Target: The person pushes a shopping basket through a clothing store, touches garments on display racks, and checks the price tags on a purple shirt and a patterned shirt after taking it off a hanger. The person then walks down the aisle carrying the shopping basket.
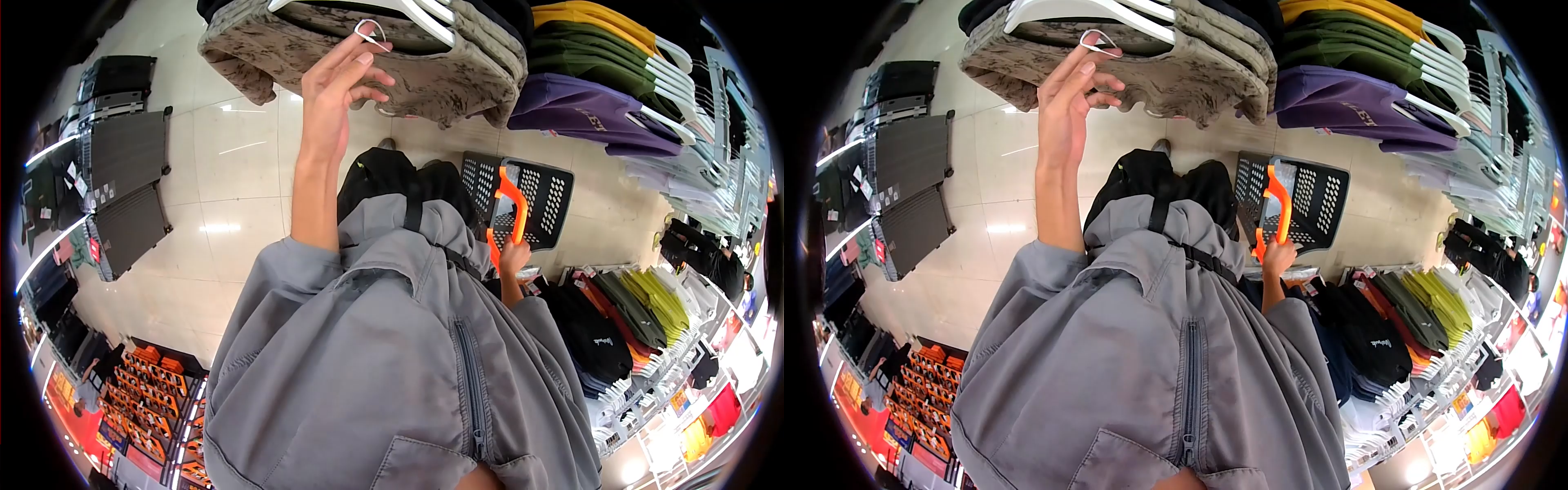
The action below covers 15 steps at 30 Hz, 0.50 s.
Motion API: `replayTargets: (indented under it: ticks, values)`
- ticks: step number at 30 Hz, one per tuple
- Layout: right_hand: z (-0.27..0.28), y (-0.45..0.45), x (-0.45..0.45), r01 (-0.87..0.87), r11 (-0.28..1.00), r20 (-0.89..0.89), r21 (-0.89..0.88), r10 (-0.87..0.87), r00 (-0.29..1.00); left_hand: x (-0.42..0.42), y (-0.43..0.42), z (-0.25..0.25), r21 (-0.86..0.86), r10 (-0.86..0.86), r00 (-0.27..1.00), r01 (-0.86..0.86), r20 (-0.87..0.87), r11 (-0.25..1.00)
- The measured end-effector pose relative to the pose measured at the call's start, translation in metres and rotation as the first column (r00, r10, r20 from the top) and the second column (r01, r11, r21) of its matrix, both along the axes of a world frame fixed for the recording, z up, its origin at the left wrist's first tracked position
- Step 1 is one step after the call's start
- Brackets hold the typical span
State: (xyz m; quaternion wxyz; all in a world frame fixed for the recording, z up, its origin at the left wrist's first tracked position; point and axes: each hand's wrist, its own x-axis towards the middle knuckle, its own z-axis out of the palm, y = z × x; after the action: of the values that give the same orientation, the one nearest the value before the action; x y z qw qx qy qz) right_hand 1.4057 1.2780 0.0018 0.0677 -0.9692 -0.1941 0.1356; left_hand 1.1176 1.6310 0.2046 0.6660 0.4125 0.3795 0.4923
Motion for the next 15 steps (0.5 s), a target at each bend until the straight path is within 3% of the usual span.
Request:
replayTargets:
  ticks: [11, 15]
  values:
    - [0.009, 0.005, -0.003, -0.036, 0.999, 0.029, -0.002, 0.036, 0.999, 0.000, -0.002, 0.004, -0.023, -0.007, 0.992, 0.011, 0.127, 1.000]
    - [0.008, 0.004, -0.003, -0.037, 0.999, 0.026, 0.011, 0.037, 0.999, -0.001, -0.002, -0.003, 0.008, 0.085, 0.989, -0.086, 0.120, 0.996]
